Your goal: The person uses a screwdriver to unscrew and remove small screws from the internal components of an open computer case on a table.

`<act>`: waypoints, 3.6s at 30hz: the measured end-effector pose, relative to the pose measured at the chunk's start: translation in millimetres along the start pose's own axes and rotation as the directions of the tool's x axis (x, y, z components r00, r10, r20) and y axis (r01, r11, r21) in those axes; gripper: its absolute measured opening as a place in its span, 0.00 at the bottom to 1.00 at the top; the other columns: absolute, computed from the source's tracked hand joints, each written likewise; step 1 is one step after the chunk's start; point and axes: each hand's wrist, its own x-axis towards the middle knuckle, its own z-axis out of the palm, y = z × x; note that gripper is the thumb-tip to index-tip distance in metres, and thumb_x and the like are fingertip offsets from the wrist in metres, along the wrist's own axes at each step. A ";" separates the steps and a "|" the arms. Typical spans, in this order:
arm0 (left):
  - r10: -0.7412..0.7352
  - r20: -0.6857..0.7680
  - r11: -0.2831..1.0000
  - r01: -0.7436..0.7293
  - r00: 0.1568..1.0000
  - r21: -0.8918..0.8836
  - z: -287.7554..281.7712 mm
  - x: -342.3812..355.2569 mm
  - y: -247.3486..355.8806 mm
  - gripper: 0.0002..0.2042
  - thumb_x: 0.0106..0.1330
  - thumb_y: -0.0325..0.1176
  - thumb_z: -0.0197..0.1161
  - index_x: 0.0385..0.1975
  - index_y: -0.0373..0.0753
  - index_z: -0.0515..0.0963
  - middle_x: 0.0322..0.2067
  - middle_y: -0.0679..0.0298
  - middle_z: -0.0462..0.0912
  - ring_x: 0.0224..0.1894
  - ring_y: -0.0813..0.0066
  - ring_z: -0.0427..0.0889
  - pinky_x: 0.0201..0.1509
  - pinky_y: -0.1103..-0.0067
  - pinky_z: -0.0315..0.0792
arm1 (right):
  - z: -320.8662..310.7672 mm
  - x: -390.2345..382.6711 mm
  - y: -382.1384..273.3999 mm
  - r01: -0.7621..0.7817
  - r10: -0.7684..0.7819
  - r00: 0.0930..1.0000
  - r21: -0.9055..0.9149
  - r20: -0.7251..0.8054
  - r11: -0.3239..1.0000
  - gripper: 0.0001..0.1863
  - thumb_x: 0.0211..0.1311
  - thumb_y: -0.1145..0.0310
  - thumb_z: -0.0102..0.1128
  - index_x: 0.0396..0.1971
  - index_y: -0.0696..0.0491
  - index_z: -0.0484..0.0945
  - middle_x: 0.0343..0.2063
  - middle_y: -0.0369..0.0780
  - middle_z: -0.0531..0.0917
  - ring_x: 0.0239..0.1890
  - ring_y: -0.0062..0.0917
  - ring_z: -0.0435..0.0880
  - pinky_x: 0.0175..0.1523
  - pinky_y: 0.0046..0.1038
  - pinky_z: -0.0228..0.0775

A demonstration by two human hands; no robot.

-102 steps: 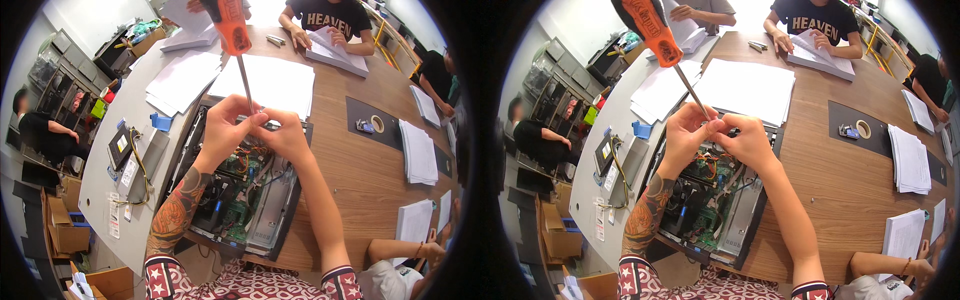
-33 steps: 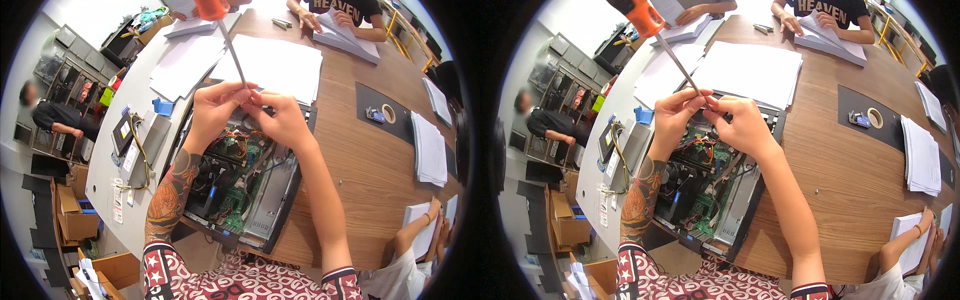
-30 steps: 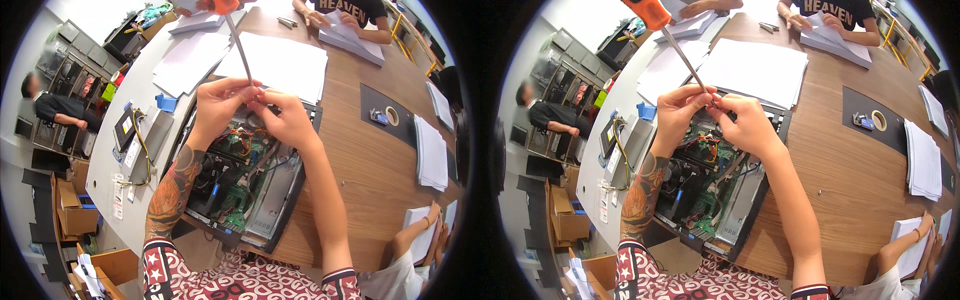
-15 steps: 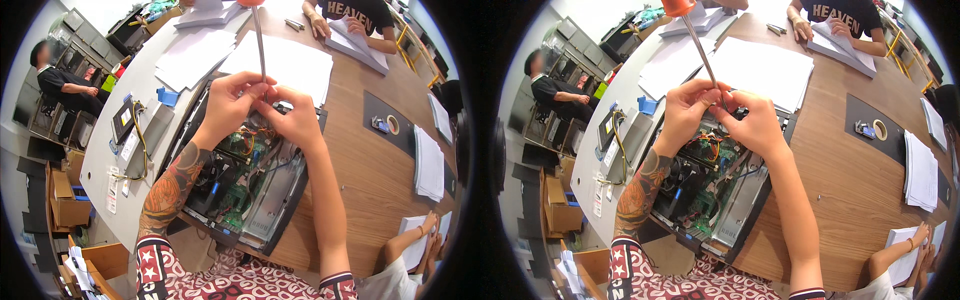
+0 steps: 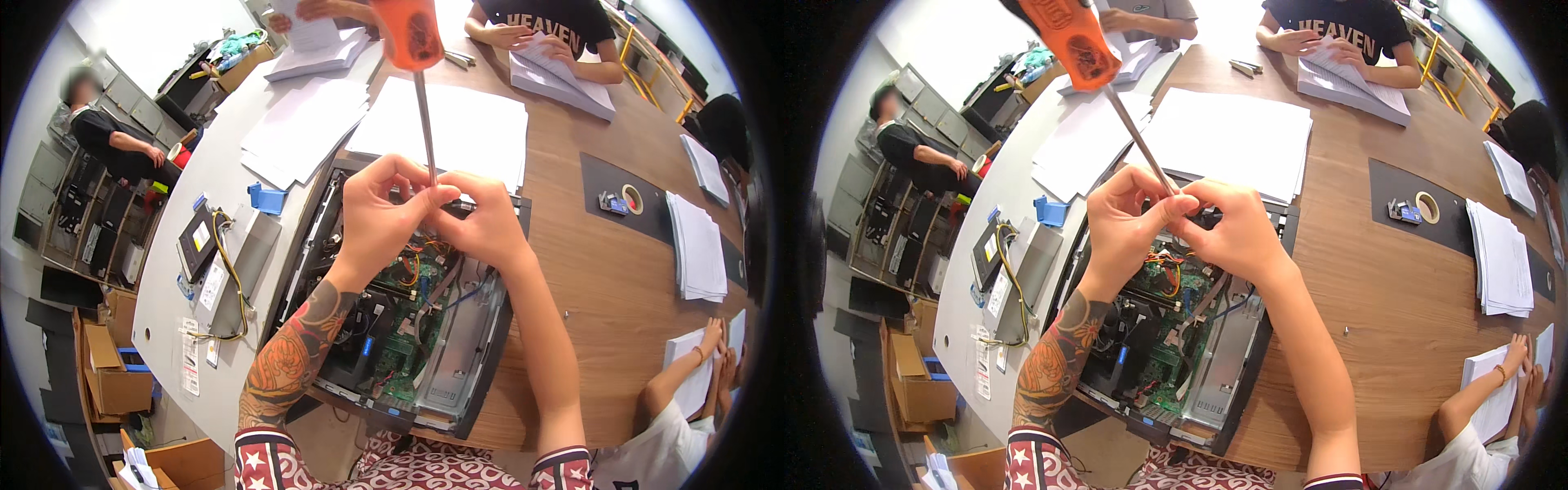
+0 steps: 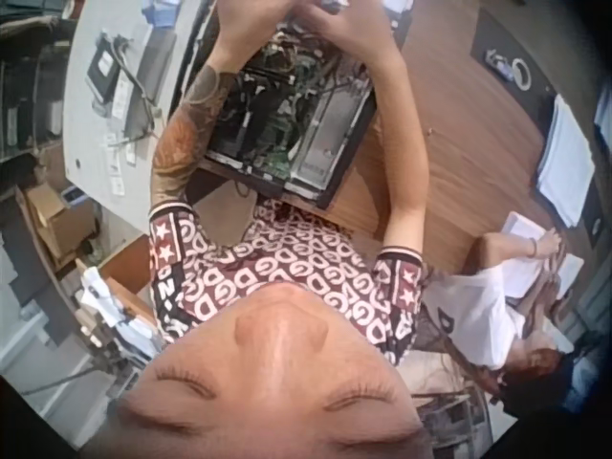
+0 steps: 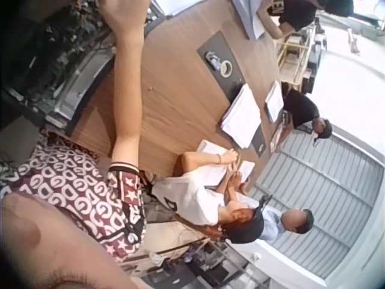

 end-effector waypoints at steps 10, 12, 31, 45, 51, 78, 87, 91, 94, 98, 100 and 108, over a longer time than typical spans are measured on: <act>-0.043 0.071 0.995 0.050 0.997 -0.091 -9.1 4.8 3.6 0.08 0.69 0.24 0.55 0.41 0.32 0.81 0.32 0.63 0.85 0.36 0.80 0.83 0.43 0.81 0.78 | 8.0 -0.2 11.5 0.017 -0.020 0.999 -0.062 -0.047 0.998 0.13 0.53 0.67 0.71 0.36 0.58 0.84 0.26 0.42 0.85 0.28 0.25 0.83 0.38 0.27 0.74; -0.041 0.097 0.996 0.048 0.994 -0.070 -15.3 6.1 2.3 0.09 0.71 0.27 0.57 0.43 0.30 0.81 0.34 0.62 0.84 0.37 0.79 0.80 0.44 0.81 0.75 | 10.2 0.9 10.6 0.020 -0.022 0.998 -0.044 -0.057 0.999 0.13 0.53 0.67 0.71 0.36 0.58 0.83 0.27 0.42 0.85 0.29 0.26 0.84 0.38 0.27 0.75; -0.102 0.067 0.990 0.108 0.993 -0.094 -22.1 8.8 -0.4 0.06 0.64 0.23 0.65 0.38 0.29 0.81 0.33 0.59 0.85 0.35 0.77 0.83 0.41 0.81 0.78 | 8.9 -0.3 10.4 0.043 -0.047 0.997 0.064 0.059 0.997 0.09 0.60 0.75 0.61 0.40 0.60 0.82 0.32 0.45 0.86 0.35 0.30 0.85 0.45 0.28 0.75; 0.049 0.001 0.998 -0.049 0.999 0.051 -9.4 5.6 1.0 0.08 0.62 0.29 0.69 0.27 0.35 0.76 0.29 0.68 0.80 0.30 0.84 0.79 0.33 0.86 0.71 | 8.5 -0.4 7.5 0.054 -0.054 0.999 -0.014 0.002 0.998 0.08 0.60 0.73 0.62 0.38 0.58 0.83 0.27 0.43 0.84 0.30 0.28 0.82 0.39 0.28 0.73; -0.121 0.108 0.992 0.115 0.987 0.053 -16.4 5.6 1.3 0.08 0.66 0.28 0.64 0.40 0.30 0.80 0.36 0.64 0.81 0.31 0.82 0.81 0.34 0.85 0.74 | 11.2 0.0 13.5 -0.022 0.016 0.998 0.094 0.058 0.995 0.07 0.63 0.75 0.59 0.37 0.61 0.81 0.29 0.43 0.85 0.30 0.29 0.83 0.40 0.28 0.73; 0.032 0.164 0.996 -0.045 0.986 0.072 -17.0 4.9 -6.2 0.09 0.68 0.28 0.61 0.44 0.32 0.80 0.41 0.62 0.82 0.39 0.80 0.80 0.43 0.81 0.73 | 3.5 2.0 6.6 -0.076 0.076 0.996 0.003 -0.054 0.997 0.09 0.54 0.71 0.70 0.25 0.60 0.79 0.21 0.38 0.82 0.27 0.19 0.80 0.39 0.25 0.74; 0.076 0.078 0.997 -0.077 0.994 0.012 -14.4 4.3 -3.8 0.07 0.64 0.28 0.63 0.40 0.36 0.82 0.33 0.65 0.81 0.32 0.80 0.77 0.37 0.82 0.70 | 5.1 0.4 -2.2 -0.086 0.082 0.996 0.116 0.040 0.990 0.05 0.61 0.76 0.62 0.35 0.61 0.81 0.27 0.41 0.85 0.33 0.21 0.83 0.42 0.25 0.74; 0.056 0.090 0.998 -0.054 0.994 -0.023 -15.8 4.5 -1.6 0.07 0.64 0.28 0.63 0.39 0.36 0.83 0.33 0.65 0.80 0.32 0.80 0.76 0.38 0.81 0.71 | 3.6 -0.3 -3.4 -0.088 0.071 0.985 0.109 0.154 0.990 0.10 0.63 0.77 0.58 0.43 0.62 0.80 0.31 0.42 0.86 0.36 0.24 0.85 0.45 0.26 0.75; -0.008 0.074 0.998 0.013 0.997 -0.063 -15.2 5.1 2.2 0.08 0.64 0.27 0.63 0.41 0.35 0.83 0.34 0.64 0.82 0.34 0.79 0.78 0.40 0.81 0.73 | 4.0 -0.2 4.3 -0.079 0.064 0.987 0.099 0.146 0.992 0.09 0.62 0.76 0.60 0.42 0.61 0.79 0.32 0.43 0.86 0.35 0.24 0.85 0.45 0.26 0.75; 0.000 0.138 0.998 0.008 0.990 -0.058 -14.8 2.1 4.2 0.09 0.67 0.23 0.60 0.45 0.29 0.80 0.38 0.61 0.84 0.43 0.78 0.82 0.49 0.81 0.76 | 6.7 1.5 0.7 -0.079 0.077 0.997 0.068 0.031 0.995 0.09 0.57 0.76 0.66 0.36 0.60 0.79 0.28 0.39 0.84 0.33 0.20 0.84 0.41 0.24 0.75; 0.014 0.164 0.998 -0.003 0.986 -0.067 -10.5 1.9 6.8 0.09 0.67 0.23 0.60 0.45 0.30 0.80 0.39 0.60 0.85 0.44 0.77 0.83 0.50 0.81 0.76 | 3.1 -0.8 6.3 -0.121 0.122 0.993 0.033 -0.008 0.992 0.10 0.53 0.76 0.70 0.33 0.59 0.78 0.24 0.36 0.83 0.29 0.16 0.83 0.39 0.22 0.74; 0.023 0.159 0.999 -0.015 0.987 -0.052 -10.5 1.7 0.0 0.09 0.66 0.25 0.62 0.44 0.31 0.80 0.38 0.61 0.84 0.44 0.76 0.82 0.51 0.79 0.75 | 3.3 -2.0 8.4 -0.127 0.132 0.990 0.119 -0.039 0.985 0.08 0.53 0.77 0.69 0.33 0.60 0.81 0.24 0.36 0.84 0.31 0.17 0.84 0.41 0.22 0.75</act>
